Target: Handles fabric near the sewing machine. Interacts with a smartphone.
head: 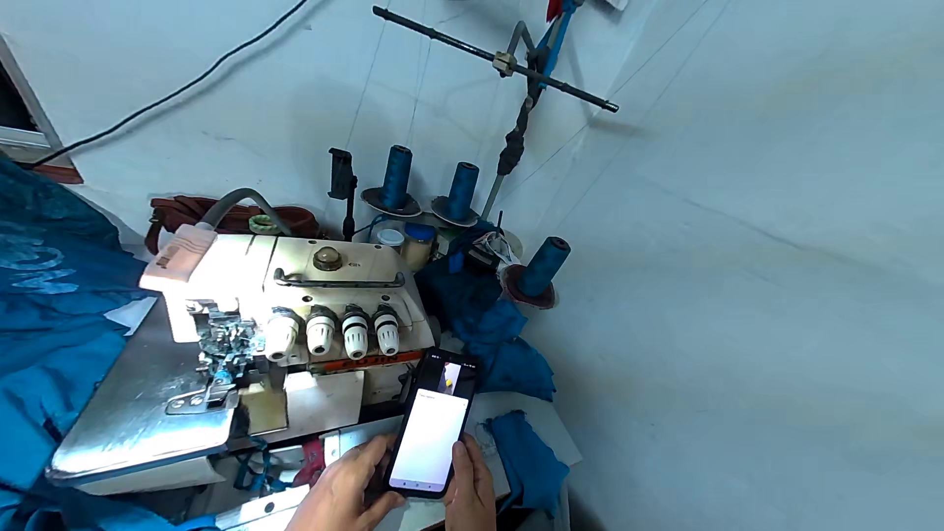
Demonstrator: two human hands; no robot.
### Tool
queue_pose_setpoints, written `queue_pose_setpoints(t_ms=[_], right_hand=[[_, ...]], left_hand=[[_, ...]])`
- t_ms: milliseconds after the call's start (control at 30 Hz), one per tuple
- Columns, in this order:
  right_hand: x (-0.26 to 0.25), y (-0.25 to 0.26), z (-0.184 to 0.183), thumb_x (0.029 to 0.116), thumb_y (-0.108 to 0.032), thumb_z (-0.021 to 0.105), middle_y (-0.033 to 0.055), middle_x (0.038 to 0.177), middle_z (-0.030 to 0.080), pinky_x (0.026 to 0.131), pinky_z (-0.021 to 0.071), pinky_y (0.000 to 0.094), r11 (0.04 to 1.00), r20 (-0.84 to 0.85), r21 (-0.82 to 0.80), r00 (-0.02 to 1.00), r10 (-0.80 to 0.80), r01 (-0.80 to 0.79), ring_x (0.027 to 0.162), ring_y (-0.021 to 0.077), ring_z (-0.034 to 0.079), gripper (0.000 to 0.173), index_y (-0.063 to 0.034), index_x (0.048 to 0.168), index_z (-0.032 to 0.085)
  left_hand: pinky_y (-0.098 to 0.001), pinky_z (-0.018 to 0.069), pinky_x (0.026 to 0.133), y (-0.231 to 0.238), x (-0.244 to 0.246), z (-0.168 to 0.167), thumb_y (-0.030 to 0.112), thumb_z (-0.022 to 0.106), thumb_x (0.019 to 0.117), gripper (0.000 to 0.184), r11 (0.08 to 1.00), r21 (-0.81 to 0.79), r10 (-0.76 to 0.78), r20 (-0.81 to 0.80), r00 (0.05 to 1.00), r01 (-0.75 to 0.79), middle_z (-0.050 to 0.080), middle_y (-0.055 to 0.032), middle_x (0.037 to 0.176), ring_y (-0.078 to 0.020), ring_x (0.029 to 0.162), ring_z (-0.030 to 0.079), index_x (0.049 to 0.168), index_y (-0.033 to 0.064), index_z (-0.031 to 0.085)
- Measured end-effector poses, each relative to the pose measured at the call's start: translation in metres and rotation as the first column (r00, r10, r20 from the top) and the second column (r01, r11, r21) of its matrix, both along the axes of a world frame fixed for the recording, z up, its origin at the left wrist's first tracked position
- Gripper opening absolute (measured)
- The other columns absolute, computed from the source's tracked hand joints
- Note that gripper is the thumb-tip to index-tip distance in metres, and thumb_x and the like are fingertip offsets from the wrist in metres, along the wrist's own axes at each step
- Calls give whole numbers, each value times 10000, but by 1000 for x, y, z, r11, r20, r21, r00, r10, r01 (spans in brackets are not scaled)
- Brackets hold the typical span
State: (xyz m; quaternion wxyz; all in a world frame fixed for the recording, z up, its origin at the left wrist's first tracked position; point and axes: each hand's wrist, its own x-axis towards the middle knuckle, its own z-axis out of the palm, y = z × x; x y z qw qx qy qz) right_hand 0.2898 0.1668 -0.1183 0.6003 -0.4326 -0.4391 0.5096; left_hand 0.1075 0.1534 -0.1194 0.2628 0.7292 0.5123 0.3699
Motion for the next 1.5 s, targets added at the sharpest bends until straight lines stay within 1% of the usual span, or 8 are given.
queue_pose_setpoints(t_ms=[133,200,367,533,633,867,1000,1500], right_hand=[[0,0,0,1087,-107,341,105,1084,694,880,602,297,1000,-11,4,1000,5,-5,968,86,702,356,97,1290,549],[0,-1,0,1086,-103,341,93,1076,697,879,597,281,1000,-4,16,1000,5,-5,961,73,699,351,93,1284,555],[0,-1,-1,1084,-99,338,77,1025,706,856,603,276,1000,-3,30,1000,4,-4,921,68,706,337,82,1249,570],[0,-1,-1,1084,-107,341,78,1019,705,842,608,286,1000,2,23,1000,3,-3,916,76,708,341,81,1253,569],[0,-1,0,1083,-103,338,82,1027,703,847,605,282,1000,12,18,1000,-1,1,920,73,705,345,86,1260,567],[0,-1,-1,1085,-110,336,105,1053,701,867,609,309,1000,13,14,1000,0,0,942,93,709,358,94,1278,557],[0,-1,-1,1081,-98,344,72,1033,703,855,596,265,999,22,35,1000,-9,9,926,59,699,339,87,1255,568],[-1,-2,0,1081,-87,350,76,1037,701,875,597,278,1000,-4,29,1000,-12,12,938,63,700,328,89,1251,569]], left_hand=[[-497,572,873,0,0,-1,285,780,854,527,1000,-1,4,-4,1000,-4,718,-106,1012,-262,930,703,1283,24,621],[-496,574,870,1,0,-2,290,775,860,527,1000,-3,-2,-6,1000,2,716,-106,1013,-260,931,703,1287,25,619],[-501,573,853,1,-1,-3,287,780,855,525,1000,13,-5,-10,1000,5,710,-114,993,-275,907,700,1273,12,621],[-496,576,831,1,-1,-2,283,781,850,523,1000,23,-4,-4,1000,4,706,-119,974,-276,882,696,1264,4,625],[-500,576,836,0,-1,-1,288,781,851,528,1000,19,-5,-4,1000,5,709,-117,972,-276,884,699,1269,6,624],[-494,575,831,0,0,0,280,779,858,521,1000,16,-7,-7,1000,7,703,-118,967,-272,878,694,1270,2,622],[-519,573,833,-1,0,0,270,786,851,527,1000,10,-1,-5,1000,1,709,-135,980,-294,886,699,1270,-6,624],[-512,573,830,-1,0,0,271,783,853,534,1000,8,-1,-11,1000,2,706,-134,972,-293,877,696,1278,-8,618]])
